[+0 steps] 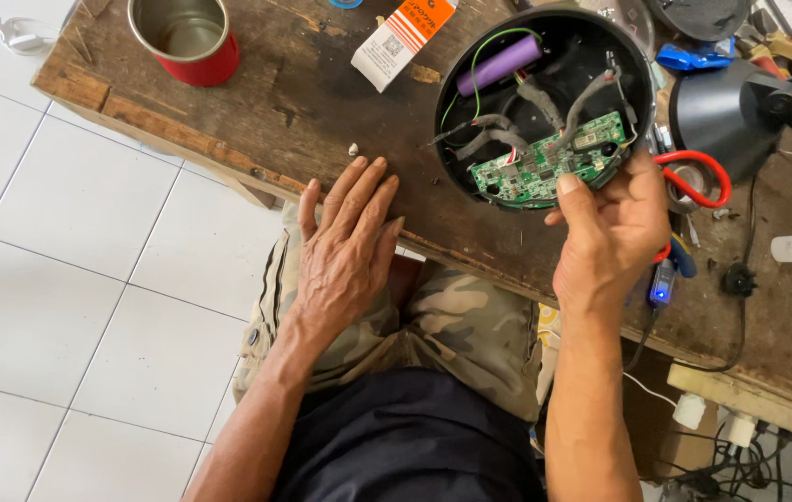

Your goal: The person works on a circuit board inside a black circular housing, manipulating wires and components with their hands. They use a screwdriver to tighten a screw on the circuit board.

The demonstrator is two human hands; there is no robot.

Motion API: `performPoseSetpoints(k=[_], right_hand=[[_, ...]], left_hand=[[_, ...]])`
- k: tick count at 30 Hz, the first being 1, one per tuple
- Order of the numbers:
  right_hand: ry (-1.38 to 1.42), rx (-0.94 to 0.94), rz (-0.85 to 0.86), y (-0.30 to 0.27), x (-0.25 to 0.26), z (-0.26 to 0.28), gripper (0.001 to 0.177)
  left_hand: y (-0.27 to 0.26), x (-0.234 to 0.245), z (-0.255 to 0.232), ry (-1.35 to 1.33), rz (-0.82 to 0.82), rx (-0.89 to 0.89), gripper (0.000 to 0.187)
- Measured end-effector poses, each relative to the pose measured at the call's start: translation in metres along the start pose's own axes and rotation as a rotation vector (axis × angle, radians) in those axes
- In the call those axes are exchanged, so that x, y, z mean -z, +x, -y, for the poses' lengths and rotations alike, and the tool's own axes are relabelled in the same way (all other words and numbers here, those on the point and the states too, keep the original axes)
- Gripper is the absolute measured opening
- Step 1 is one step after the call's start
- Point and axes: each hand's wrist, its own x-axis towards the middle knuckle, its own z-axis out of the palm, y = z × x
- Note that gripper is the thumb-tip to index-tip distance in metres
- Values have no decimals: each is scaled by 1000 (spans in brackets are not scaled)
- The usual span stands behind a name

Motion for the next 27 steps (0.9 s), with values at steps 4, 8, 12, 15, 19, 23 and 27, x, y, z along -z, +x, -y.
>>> performPoseSetpoints(k=[4, 8, 12, 15, 19, 23, 27], right_hand=[[-22, 30, 10, -4, 0, -2, 53], [-4, 150, 48, 0, 6, -25, 47], [2, 153, 34, -1, 2, -26, 46], [34, 109, 29, 1, 3, -27, 46], [35, 42, 38, 0, -1, -26, 42], [103, -32, 9, -4, -12, -27, 41], [113, -64, 18, -11, -14, -41, 40]], left_hand=[[-1, -2, -1, -8, 16, 7, 38], [-2, -12, 3, -35, -89, -19, 43], [-1, -13, 3, -31, -91, -14, 42], [0, -13, 4, -21, -93, -13, 43], [-1, -15, 4, -20, -89, -8, 43], [-1, -16, 6, -11, -86, -8, 44], [0, -15, 4, -3, -72, -10, 45]])
